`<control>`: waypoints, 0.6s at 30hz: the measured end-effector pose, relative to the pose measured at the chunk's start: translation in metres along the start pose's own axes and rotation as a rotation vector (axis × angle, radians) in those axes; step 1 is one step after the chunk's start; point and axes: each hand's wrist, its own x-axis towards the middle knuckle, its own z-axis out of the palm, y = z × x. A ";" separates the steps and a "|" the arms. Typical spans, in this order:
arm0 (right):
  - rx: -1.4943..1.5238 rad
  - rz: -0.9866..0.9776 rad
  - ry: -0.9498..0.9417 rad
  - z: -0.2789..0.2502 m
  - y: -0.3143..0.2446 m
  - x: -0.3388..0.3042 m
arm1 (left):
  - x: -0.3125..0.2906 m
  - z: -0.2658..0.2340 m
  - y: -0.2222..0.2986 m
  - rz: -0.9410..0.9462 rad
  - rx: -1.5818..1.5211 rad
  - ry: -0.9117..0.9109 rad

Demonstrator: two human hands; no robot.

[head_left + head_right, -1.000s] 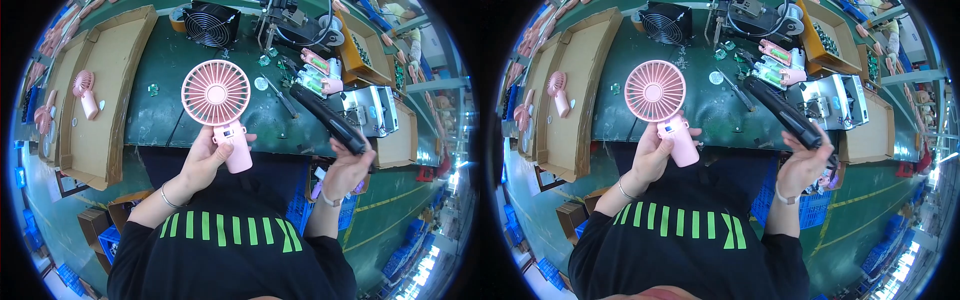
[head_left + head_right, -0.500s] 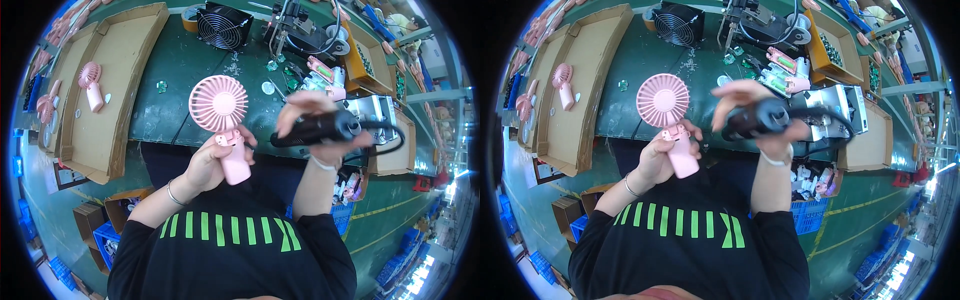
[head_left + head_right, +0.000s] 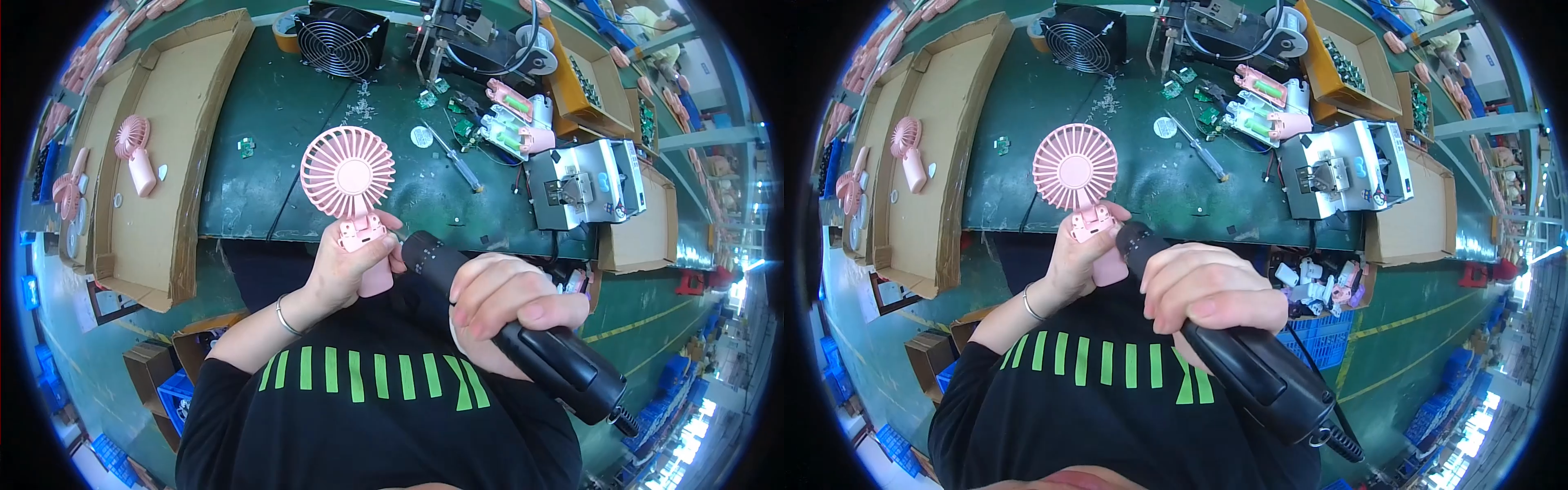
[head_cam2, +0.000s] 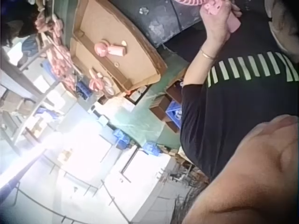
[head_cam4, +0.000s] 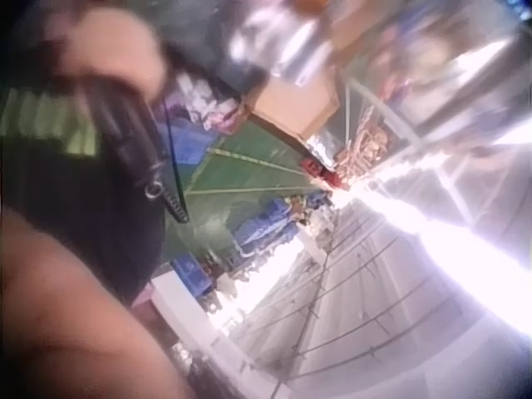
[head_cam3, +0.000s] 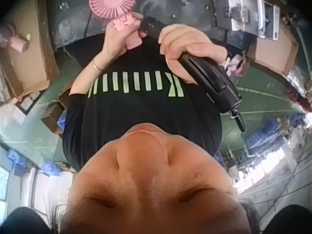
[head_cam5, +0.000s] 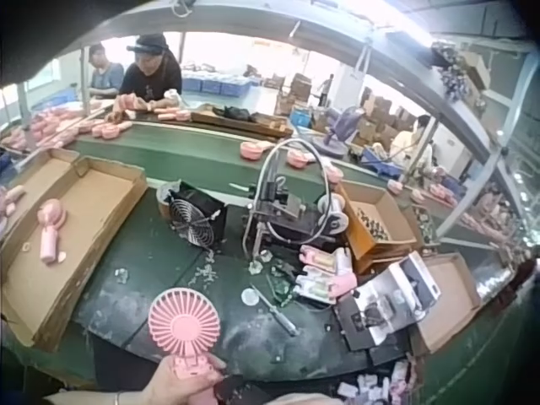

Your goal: The person fastens small handheld fans using an electric screwdriver, opens one fan to solder its circuit board with a soldering iron, and reassembles the casing before securing it with the electric screwdriver.

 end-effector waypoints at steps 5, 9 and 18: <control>0.038 0.039 0.013 0.001 -0.003 -0.004 | -0.001 0.002 -0.001 0.062 0.054 -0.032; 0.031 0.060 -0.060 0.001 -0.003 -0.004 | -0.003 -0.001 -0.004 0.088 0.098 -0.062; 0.188 -0.172 -0.321 0.025 -0.019 0.001 | -0.019 0.002 0.005 0.134 0.205 -0.125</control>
